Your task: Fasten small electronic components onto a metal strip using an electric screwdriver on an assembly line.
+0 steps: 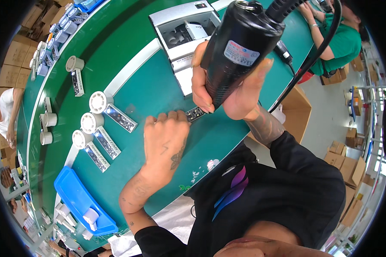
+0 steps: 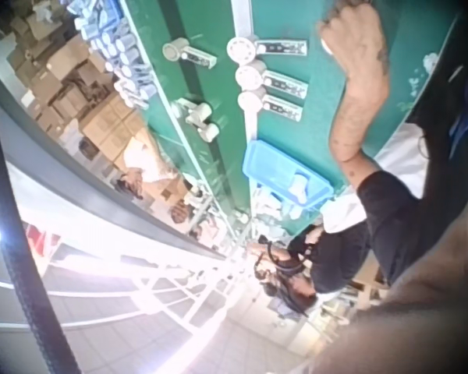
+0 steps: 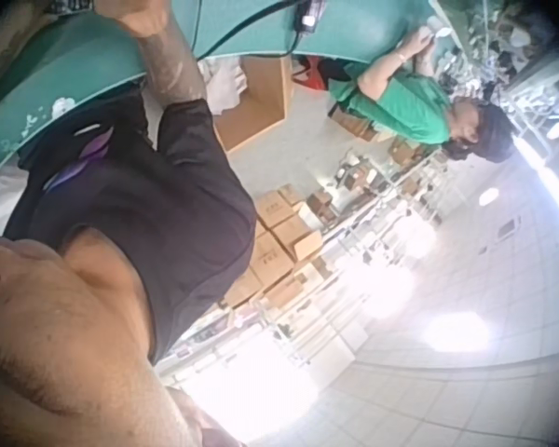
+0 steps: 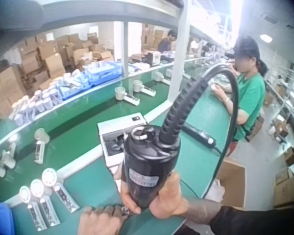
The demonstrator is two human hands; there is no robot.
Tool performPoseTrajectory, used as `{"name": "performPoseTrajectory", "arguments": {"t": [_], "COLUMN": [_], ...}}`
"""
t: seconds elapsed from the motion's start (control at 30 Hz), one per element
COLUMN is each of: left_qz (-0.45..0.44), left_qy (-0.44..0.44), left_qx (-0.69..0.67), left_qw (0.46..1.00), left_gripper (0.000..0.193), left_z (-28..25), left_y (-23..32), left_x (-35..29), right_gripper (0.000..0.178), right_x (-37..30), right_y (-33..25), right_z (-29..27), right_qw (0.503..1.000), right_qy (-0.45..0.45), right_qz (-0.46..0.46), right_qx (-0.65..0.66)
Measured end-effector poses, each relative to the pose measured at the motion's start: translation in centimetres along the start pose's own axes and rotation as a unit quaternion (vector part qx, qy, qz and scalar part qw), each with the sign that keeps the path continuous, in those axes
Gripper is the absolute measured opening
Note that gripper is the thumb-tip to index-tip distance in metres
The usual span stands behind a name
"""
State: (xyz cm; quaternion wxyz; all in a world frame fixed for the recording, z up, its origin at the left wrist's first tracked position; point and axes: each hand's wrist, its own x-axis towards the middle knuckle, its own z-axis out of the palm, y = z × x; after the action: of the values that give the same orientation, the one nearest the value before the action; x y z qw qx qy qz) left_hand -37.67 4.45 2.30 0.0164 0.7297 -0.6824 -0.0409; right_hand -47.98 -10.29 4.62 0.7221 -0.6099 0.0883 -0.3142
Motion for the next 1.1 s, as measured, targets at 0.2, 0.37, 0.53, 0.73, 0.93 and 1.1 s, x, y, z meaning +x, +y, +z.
{"name": "performPoseTrajectory", "arguments": {"t": [0.2, 0.37, 0.53, 0.73, 0.93, 1.1], "left_qz": [0.004, 0.005, 0.008, 0.012, 0.007, 0.019], "left_qy": [-0.002, 0.029, 0.047, 0.032, 0.038, 0.039], "left_qx": [0.001, 0.0, 0.024, 0.031, 0.058, 0.065], "left_qw": [1.0, 1.0, 0.999, 0.999, 0.998, 0.997], "left_gripper": [0.012, 0.007, 0.006, 0.006, 0.006, 0.006], "left_z": [0.1, 0.3, 0.7, 0.7, 1.2, 1.2], "left_y": [0.0, 0.0, 0.1, -0.1, 0.2, 0.1], "left_x": [0.0, 0.1, 0.0, -0.1, 0.0, 0.1], "right_gripper": [0.107, 0.104, 0.102, 0.104, 0.085, 0.036], "right_x": [0.0, 0.0, -0.1, -0.8, -1.9, -1.5], "right_y": [0.0, 0.3, 0.4, 0.2, 1.2, 0.7], "right_z": [-0.6, -0.7, -0.9, -0.3, -1.2, -3.3], "right_qw": [1.0, 1.0, 0.998, 0.999, 0.978, 0.953], "right_qy": [0.007, 0.001, -0.002, -0.011, -0.076, -0.265], "right_qz": [-0.003, -0.008, -0.019, 0.002, -0.028, -0.006], "right_qx": [0.021, 0.03, 0.065, 0.048, 0.193, 0.145]}}
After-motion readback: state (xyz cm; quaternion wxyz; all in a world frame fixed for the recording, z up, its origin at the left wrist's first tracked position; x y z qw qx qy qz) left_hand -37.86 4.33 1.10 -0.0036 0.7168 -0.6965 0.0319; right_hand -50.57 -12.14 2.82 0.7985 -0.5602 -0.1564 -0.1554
